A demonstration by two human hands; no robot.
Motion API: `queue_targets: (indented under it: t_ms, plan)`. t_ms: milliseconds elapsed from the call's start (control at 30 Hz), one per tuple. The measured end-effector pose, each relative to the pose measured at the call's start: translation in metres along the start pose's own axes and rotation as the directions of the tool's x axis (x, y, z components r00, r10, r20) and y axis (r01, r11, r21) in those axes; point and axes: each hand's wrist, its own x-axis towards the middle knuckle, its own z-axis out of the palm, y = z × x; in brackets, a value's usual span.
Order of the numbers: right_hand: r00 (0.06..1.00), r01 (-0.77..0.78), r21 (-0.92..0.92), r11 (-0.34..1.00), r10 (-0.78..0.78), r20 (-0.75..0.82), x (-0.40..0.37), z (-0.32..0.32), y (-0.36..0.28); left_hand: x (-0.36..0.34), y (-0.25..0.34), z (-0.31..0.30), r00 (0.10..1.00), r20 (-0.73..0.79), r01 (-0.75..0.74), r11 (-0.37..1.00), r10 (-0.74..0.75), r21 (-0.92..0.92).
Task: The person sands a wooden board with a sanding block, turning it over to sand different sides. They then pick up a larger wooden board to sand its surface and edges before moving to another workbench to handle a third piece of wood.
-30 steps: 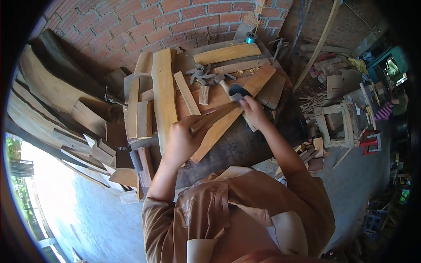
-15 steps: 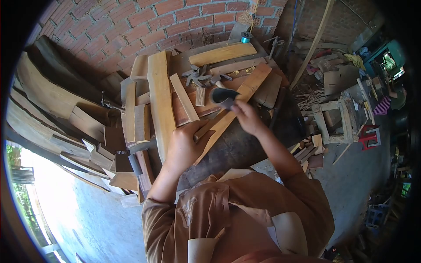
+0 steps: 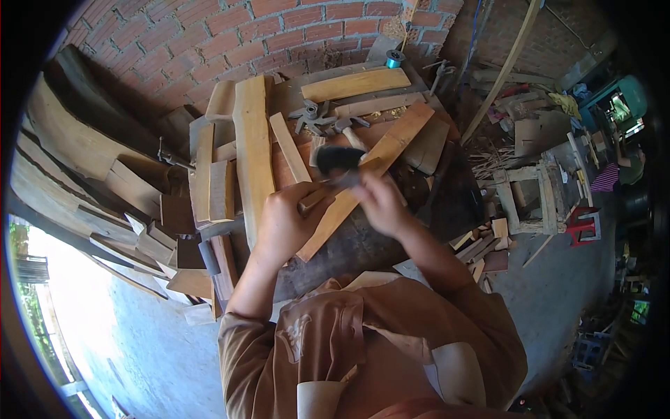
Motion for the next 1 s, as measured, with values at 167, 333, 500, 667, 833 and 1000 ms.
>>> queue_targets:
  t_ms: [167,333,500,667,833,1000]
  plan:
    - [0.986,-0.083,0.017,0.996,0.085,-0.146,-0.001,0.006,0.028,-0.005,-0.013,-0.002,0.998,-0.013,0.055,0.995,-0.057,-0.086]
    - [0.943,-0.309,-0.248,0.918,0.261,-0.209,0.016,-0.022,0.093,-0.012,-0.002,-0.004,0.997,0.06,0.057,0.998,-0.056,-0.024]
    - [0.991,0.12,-0.004,0.993,-0.12,-0.063,0.014,0.007,0.012,-0.004,0.008,-0.004,0.993,0.117,-0.016,0.999,0.012,0.032]
    - [0.935,-0.255,-0.234,0.938,0.177,-0.308,0.005,-0.012,0.114,-0.005,-0.004,-0.011,0.983,0.166,-0.092,0.995,0.083,0.046]
    - [0.929,-0.208,-0.099,0.973,0.165,-0.331,-0.001,-0.003,0.081,-0.01,-0.002,-0.004,0.975,0.189,-0.136,0.986,0.115,0.1]
    - [0.956,0.109,-0.015,0.994,-0.109,-0.271,-0.011,0.012,0.014,-0.004,0.007,-0.006,0.986,0.16,-0.066,0.995,0.053,0.074]
